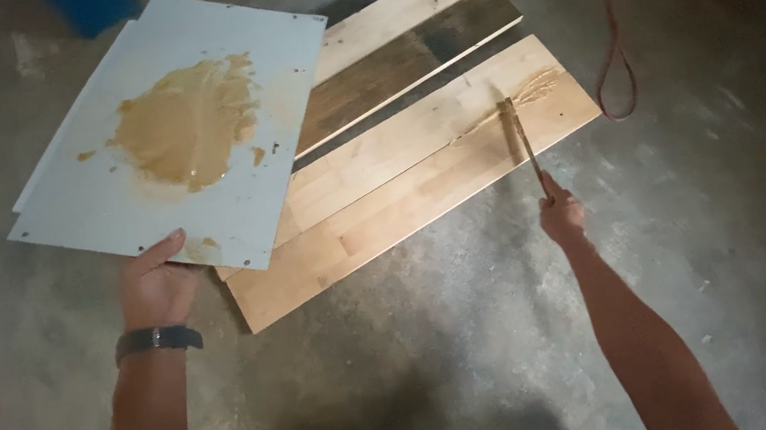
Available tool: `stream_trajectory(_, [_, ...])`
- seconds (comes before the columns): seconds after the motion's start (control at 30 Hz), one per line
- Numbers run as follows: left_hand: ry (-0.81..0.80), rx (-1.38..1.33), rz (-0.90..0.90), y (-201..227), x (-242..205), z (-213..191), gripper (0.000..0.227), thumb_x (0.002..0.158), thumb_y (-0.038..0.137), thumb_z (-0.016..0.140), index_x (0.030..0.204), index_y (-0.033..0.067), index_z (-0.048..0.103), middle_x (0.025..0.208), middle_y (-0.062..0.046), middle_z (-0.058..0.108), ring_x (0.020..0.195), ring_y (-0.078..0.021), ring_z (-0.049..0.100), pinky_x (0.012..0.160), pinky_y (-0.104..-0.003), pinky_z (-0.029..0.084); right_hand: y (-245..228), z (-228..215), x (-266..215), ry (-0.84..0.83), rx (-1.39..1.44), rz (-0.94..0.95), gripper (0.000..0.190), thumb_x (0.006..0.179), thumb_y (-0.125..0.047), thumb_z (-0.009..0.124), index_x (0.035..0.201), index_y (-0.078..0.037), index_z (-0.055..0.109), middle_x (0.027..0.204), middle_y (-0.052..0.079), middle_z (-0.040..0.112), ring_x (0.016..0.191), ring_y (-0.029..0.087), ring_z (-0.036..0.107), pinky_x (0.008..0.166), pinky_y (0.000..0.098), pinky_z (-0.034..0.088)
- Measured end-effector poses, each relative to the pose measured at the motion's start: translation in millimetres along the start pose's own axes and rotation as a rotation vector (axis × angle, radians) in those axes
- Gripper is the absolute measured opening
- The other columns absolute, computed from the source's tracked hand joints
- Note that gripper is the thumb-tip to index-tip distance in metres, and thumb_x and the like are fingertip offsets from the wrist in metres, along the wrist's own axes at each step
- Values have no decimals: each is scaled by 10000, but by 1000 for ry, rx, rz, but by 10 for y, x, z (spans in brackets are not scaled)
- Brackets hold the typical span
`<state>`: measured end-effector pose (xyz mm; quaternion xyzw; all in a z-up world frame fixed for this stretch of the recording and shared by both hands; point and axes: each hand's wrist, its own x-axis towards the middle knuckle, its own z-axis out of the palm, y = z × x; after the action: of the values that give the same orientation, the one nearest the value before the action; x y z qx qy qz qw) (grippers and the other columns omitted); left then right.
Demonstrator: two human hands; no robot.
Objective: Applying glue to a wooden board using a wooden stick as an applicator
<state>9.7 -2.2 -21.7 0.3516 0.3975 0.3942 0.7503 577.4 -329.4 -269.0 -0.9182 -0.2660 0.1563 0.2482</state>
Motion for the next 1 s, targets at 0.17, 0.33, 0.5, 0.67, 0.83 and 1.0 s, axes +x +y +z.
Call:
stream_trajectory(0.17, [-27,-84,-68,41,54,-15,471,941,30,536,1394,148,581,1425,-55,637,1338,-281,593,1215,-547,355,-28,-132,142,-57,-19,-14,620,1052,-175,539,1621,-382,405,1493,101,578,1341,349,555,1093,528,433])
stream_trajectory(0.33, [-42,-76,-107,-333,513,-678,470,959,70,541,1413,184,581,1422,-37,632,1328,-285,587,1209,-542,358,-392,-424,-222,-112,14,-56,611,1058,-106,524,1615,-338,426,1495,128,568,1361,403,522,1089,579,437])
stream_trajectory(0.5, [-65,-23,-40,-494,624,-739,568,938,23,533,1460,246,531,1459,33,593,1338,-240,563,1242,-521,322,-358,-306,-332,-146,36,-37,603,1064,-132,538,1616,-343,423,1527,101,544,1400,378,488,1107,581,428])
stream_trajectory(0.67, [-107,-61,-2,-247,211,-55,636,901,-23,544,1472,255,506,1463,11,586,1354,-279,550,1237,-553,313,-331,-133,-467,-173,108,-58,580,1064,-175,552,1610,-330,434,1422,138,611,1321,389,551,1065,579,456])
stream_trajectory(0.83, [-108,-8,23,-98,167,-13,615,880,13,586,1437,268,531,1400,12,630,1297,-272,589,1192,-568,371,-415,-46,-632,-182,144,-83,590,1050,-137,556,1606,-299,445,1408,167,613,1312,400,555,1057,572,465])
stream_trajectory(1.0, [-101,42,-33,-22,128,-27,586,868,70,619,1404,300,566,1371,31,641,1256,-247,600,1174,-574,386,-546,13,-843,-165,132,-93,587,1041,-107,554,1600,-258,457,1409,177,616,1309,391,567,1054,563,468])
